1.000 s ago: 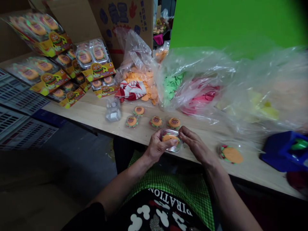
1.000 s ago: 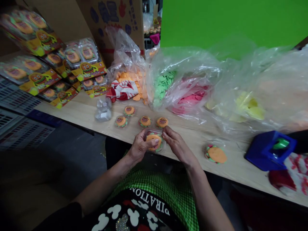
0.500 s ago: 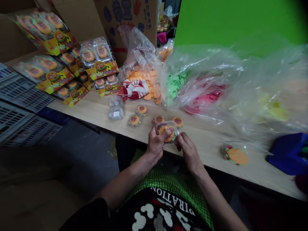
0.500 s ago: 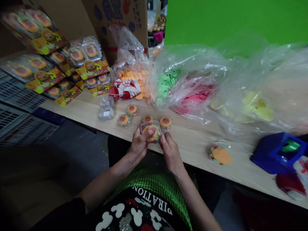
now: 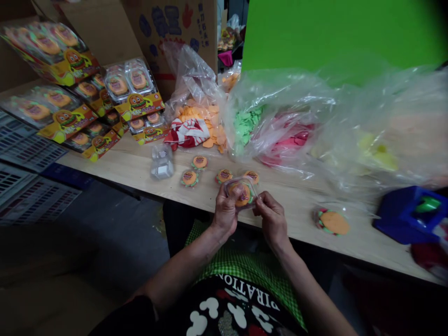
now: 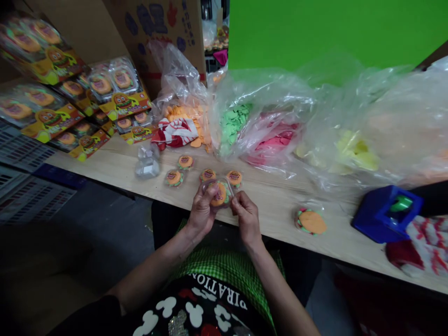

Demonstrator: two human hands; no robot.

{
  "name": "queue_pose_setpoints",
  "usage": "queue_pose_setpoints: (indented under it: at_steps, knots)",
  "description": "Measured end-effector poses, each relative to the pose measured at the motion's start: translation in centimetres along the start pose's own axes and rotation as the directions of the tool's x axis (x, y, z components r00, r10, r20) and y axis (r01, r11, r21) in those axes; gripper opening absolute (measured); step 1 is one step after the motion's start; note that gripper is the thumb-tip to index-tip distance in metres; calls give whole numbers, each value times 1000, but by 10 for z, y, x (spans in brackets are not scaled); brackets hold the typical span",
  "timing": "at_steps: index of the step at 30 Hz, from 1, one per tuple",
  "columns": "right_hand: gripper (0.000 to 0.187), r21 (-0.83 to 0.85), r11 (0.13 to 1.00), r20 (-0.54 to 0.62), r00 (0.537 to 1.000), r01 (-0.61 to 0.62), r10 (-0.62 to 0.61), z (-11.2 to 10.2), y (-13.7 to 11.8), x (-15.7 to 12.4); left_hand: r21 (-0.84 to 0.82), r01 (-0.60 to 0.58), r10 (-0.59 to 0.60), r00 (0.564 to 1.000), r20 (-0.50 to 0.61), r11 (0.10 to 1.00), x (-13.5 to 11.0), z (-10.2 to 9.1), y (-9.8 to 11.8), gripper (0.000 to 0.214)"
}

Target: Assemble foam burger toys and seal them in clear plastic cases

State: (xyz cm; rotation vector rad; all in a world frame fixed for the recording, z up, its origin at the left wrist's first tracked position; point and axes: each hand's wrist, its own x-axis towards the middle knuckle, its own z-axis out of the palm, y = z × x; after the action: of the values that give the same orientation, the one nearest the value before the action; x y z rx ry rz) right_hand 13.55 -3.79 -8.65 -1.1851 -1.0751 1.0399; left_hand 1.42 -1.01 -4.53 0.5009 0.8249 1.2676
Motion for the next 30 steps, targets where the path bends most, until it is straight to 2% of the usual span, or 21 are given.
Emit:
queue_pose_setpoints:
  at_steps: [2, 4, 8, 11, 14, 18, 21, 23, 25, 27, 30]
  knots:
    - [41, -95, 995, 33, 999, -29, 33, -12, -3, 4, 67, 5, -6, 1000, 17, 998, 1, 0, -2, 49]
    - [41, -165, 985, -3, 999, -49, 49, -23, -10, 10, 159, -4, -6, 998, 60, 987, 0, 1, -6, 48]
    - [32, -100, 993, -18, 998, -63, 61, -29, -24, 20, 351, -52, -41, 967, 253, 935, -7, 6, -15, 48]
    - [22, -68, 997, -72, 997, -43, 38, -25, -26, 22, 417, -133, -1, 952, 307, 899, -11, 11, -19, 41]
    - [23, -121, 993, -179, 984, -6, -16, -19, -23, 17, 428, -163, 41, 959, 281, 889, -9, 13, -20, 31]
    - [22, -263, 964, -144, 987, 33, -73, -12, -22, 12, 487, -157, 60, 976, 209, 859, 7, 12, -14, 25]
    - [20, -318, 947, -136, 985, 53, -101, -11, -23, 16, 539, -218, 93, 964, 249, 814, 19, 11, -6, 27]
    - [19, -256, 967, -201, 978, -4, -49, -13, -21, 24, 494, -191, 82, 969, 233, 848, 22, 11, -3, 35]
    - [21, -93, 993, -311, 950, -69, 37, -17, -15, 36, 458, -148, 78, 983, 167, 877, 18, 9, -6, 41]
    - [27, 54, 996, -402, 911, -77, 92, -20, -6, 47, 479, -115, 69, 991, 112, 871, 8, 6, -16, 44]
    - [36, 123, 991, -461, 881, -51, 102, -20, 8, 57, 486, -95, 49, 993, 106, 869, -9, 5, -33, 44]
